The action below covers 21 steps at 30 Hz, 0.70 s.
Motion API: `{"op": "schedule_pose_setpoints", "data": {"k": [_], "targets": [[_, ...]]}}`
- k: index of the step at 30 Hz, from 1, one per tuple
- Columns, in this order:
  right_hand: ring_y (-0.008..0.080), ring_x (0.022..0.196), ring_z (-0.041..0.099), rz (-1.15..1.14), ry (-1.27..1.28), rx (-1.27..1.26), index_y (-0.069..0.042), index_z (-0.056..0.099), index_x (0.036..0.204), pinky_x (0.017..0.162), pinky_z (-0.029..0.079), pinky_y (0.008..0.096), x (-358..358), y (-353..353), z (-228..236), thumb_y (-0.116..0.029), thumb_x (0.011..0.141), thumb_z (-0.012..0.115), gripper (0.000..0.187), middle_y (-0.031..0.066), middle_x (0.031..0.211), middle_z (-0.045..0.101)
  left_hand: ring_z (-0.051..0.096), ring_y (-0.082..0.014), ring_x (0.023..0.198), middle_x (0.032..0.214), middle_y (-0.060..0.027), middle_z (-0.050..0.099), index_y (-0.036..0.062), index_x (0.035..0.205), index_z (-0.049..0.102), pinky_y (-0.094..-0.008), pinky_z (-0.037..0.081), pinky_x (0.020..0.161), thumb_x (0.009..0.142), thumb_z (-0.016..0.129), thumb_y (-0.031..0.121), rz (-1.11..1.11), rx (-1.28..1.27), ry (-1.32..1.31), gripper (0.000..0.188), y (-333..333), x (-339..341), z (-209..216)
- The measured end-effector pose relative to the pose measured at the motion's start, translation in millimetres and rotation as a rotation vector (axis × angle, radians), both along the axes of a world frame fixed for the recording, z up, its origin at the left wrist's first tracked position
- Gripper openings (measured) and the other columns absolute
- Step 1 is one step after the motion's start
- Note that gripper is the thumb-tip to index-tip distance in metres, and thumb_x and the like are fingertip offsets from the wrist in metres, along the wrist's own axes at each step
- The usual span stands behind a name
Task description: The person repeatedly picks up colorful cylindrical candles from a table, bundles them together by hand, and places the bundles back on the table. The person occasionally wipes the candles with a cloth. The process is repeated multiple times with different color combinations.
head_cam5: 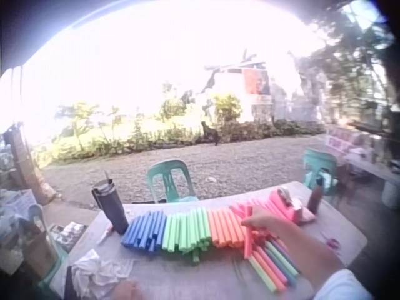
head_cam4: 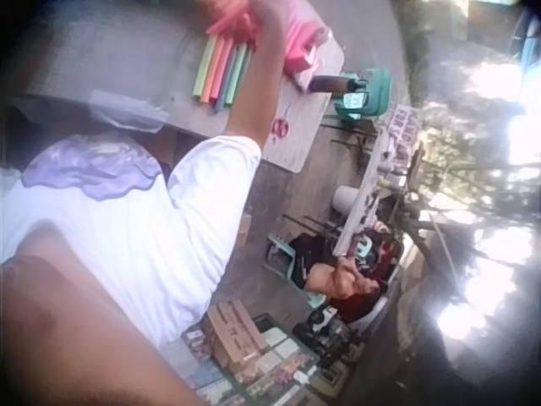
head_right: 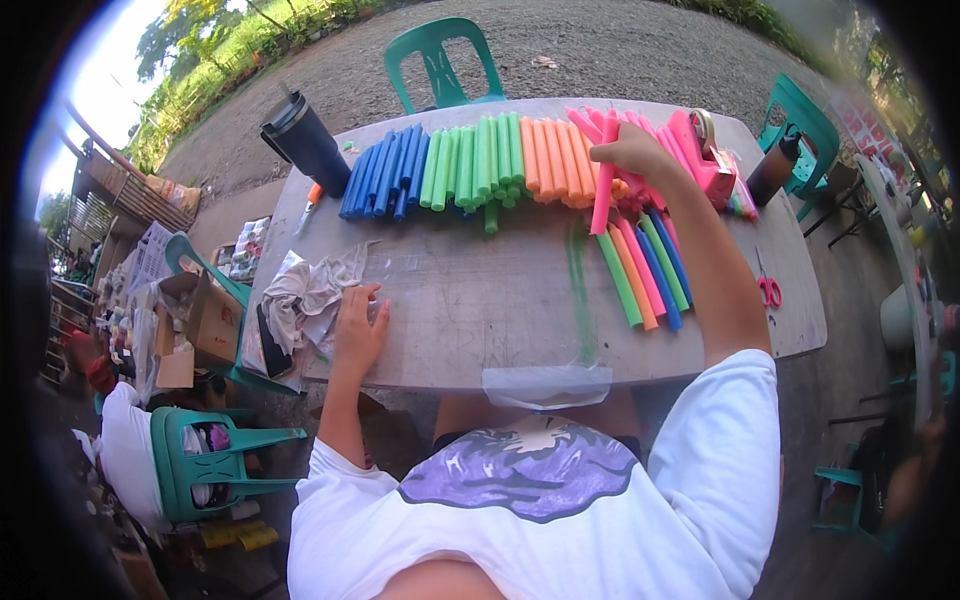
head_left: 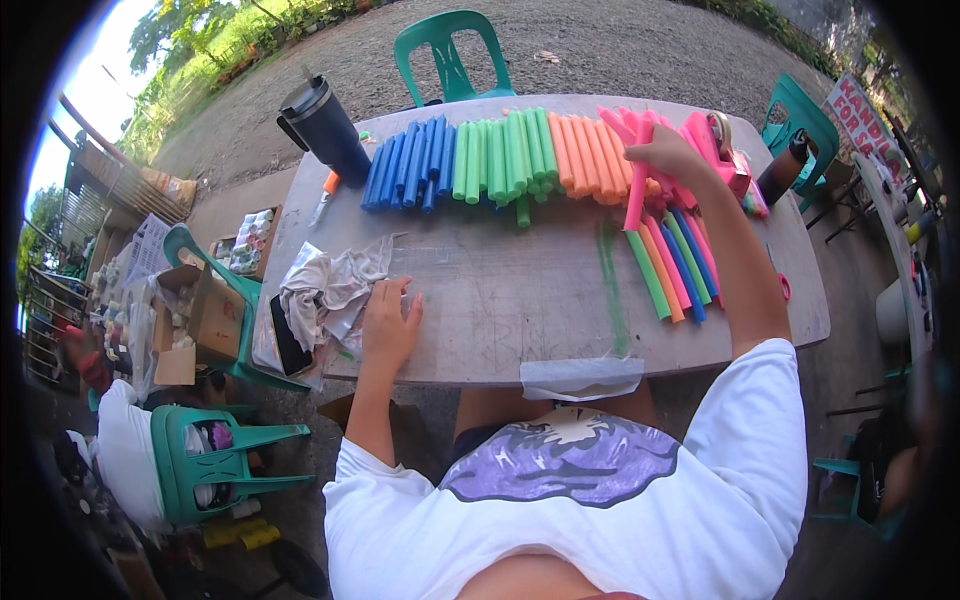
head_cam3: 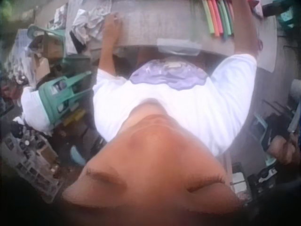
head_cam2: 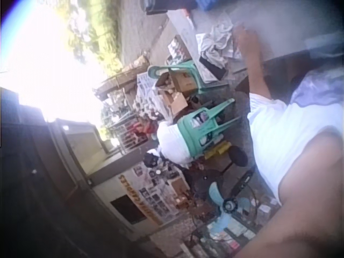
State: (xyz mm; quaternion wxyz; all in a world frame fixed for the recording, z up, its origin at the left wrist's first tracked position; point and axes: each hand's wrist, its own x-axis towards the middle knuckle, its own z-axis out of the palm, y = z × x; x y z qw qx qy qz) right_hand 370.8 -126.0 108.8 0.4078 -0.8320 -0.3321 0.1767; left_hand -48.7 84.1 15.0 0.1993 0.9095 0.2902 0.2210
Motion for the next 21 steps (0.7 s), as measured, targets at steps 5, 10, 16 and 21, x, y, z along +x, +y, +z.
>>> {"op": "schedule_pose_setpoints", "data": {"k": [5,10,16,21], "targets": [[0.0159,0.072,0.059,-0.032,0.097,-0.106,0.002,0.058,0.098,0.062,0.048,0.0320,-12.8,-11.4,11.6,-0.018,0.076,0.068,0.032,0.0088,0.082,0.061,0.049,-0.0327,0.115,0.121,-0.0113,0.055,0.0058,0.114,0.058,-0.0458,0.031,0.105,0.085,0.060,0.030,0.061,0.459,0.250,0.038,-18.8,-6.7,7.4],[0.0157,0.066,0.059,-0.010,0.078,-0.052,0.002,0.057,0.097,0.055,0.047,0.0305,-14.6,-19.1,3.3,-0.017,0.077,0.068,0.030,0.0092,0.079,0.061,0.044,-0.0325,0.124,0.133,-0.0135,0.049,0.0039,0.129,0.048,-0.0513,0.021,0.110,0.086,0.060,0.033,-0.176,0.127,0.057,0.053,-47.3,-10.5,-9.8],[0.0153,0.065,0.059,-0.040,0.123,-0.005,0.003,0.058,0.096,0.054,0.047,0.0303,-21.7,-30.8,7.7,-0.018,0.077,0.069,0.030,0.0095,0.079,0.061,0.041,-0.0282,0.127,0.132,-0.0126,0.050,0.0021,0.134,0.042,-0.0536,0.013,0.111,0.090,0.052,0.038,0.113,0.342,0.142,0.058,-23.6,-18.0,-29.2],[0.0137,0.072,0.059,-0.061,0.110,0.025,0.002,0.059,0.098,0.062,0.048,0.0297,-29.5,-54.5,3.6,-0.019,0.077,0.069,0.031,0.0081,0.083,0.060,0.029,-0.0247,0.133,0.143,-0.0089,0.036,0.0001,0.122,0.055,-0.0552,0.010,0.110,0.088,0.054,0.041,0.298,0.431,0.324,0.053,-1.3,-18.4,-3.0]]}}
